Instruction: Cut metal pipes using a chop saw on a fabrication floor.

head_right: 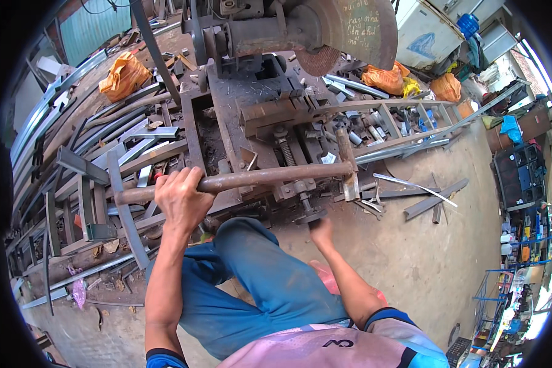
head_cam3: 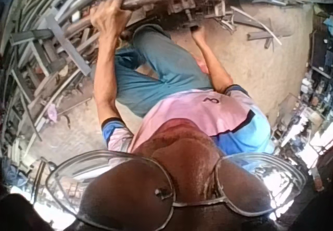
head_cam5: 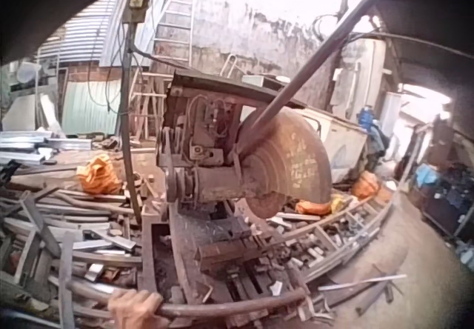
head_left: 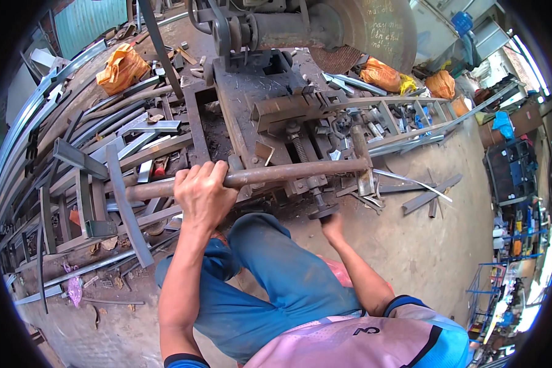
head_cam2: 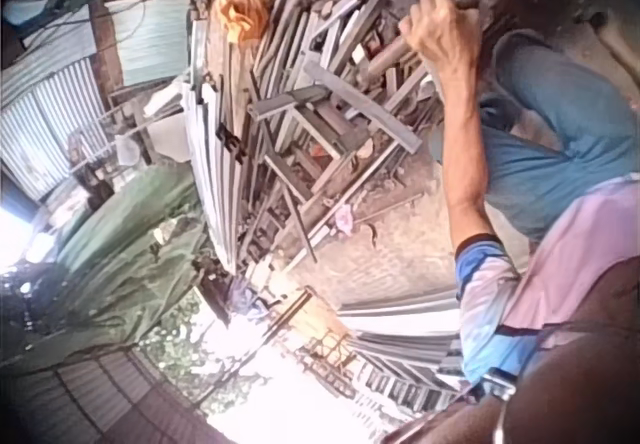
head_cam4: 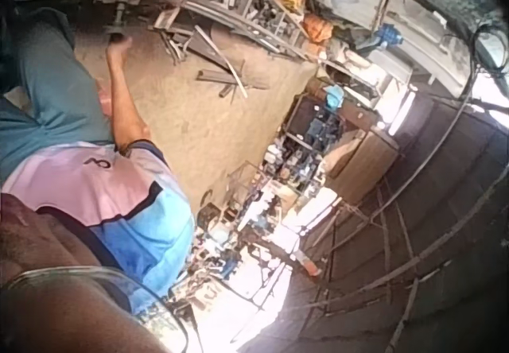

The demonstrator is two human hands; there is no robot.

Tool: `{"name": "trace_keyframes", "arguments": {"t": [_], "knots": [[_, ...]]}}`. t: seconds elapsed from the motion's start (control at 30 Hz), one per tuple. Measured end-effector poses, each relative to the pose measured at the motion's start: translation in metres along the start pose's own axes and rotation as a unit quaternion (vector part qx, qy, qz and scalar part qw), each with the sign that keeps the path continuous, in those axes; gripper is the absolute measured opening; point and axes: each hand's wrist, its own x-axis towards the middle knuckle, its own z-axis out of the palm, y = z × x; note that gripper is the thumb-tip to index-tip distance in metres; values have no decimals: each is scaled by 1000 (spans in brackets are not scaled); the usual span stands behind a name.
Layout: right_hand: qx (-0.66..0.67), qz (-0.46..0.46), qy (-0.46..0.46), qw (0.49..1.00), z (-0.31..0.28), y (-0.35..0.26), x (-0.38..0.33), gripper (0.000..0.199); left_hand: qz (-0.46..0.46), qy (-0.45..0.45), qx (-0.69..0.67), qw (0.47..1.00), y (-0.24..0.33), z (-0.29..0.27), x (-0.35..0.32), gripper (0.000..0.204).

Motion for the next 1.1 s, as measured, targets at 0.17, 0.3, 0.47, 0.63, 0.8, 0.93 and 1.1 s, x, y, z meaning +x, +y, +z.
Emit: {"name": "trace_keyframes", "arguments": {"t": [0.17, 0.3, 0.47, 0.63, 0.8, 0.93, 1.1], "knots": [[-73, 92, -156, 981, -68, -130, 1, 30, -5, 1, 2, 1000, -14, 19, -1, 15], [-1, 56, -58, 997, -6, -130, -51, 30, -2, 10, -29, 1000, 13, 19, 12, 18], [-79, 159, -243, 954, -26, -69, -25, 35, -4, 13, -101, 995, 29, 25, 12, 22], [-232, 56, -314, 919, -109, -89, 24, 44, -12, 22, -132, 991, 31, 17, 6, 23], [40, -11, -217, 975, -146, -107, 127, 63, -50, 5, -159, 986, 36, -3, 9, 28], [226, 60, -40, 971, -65, -105, 253, 72, -73, 10, -208, 975, 41, 0, 8, 27], [255, -16, -46, 966, -15, -113, 324, 49, -84, 0, -217, 972, 35, -5, 3, 29]]}}
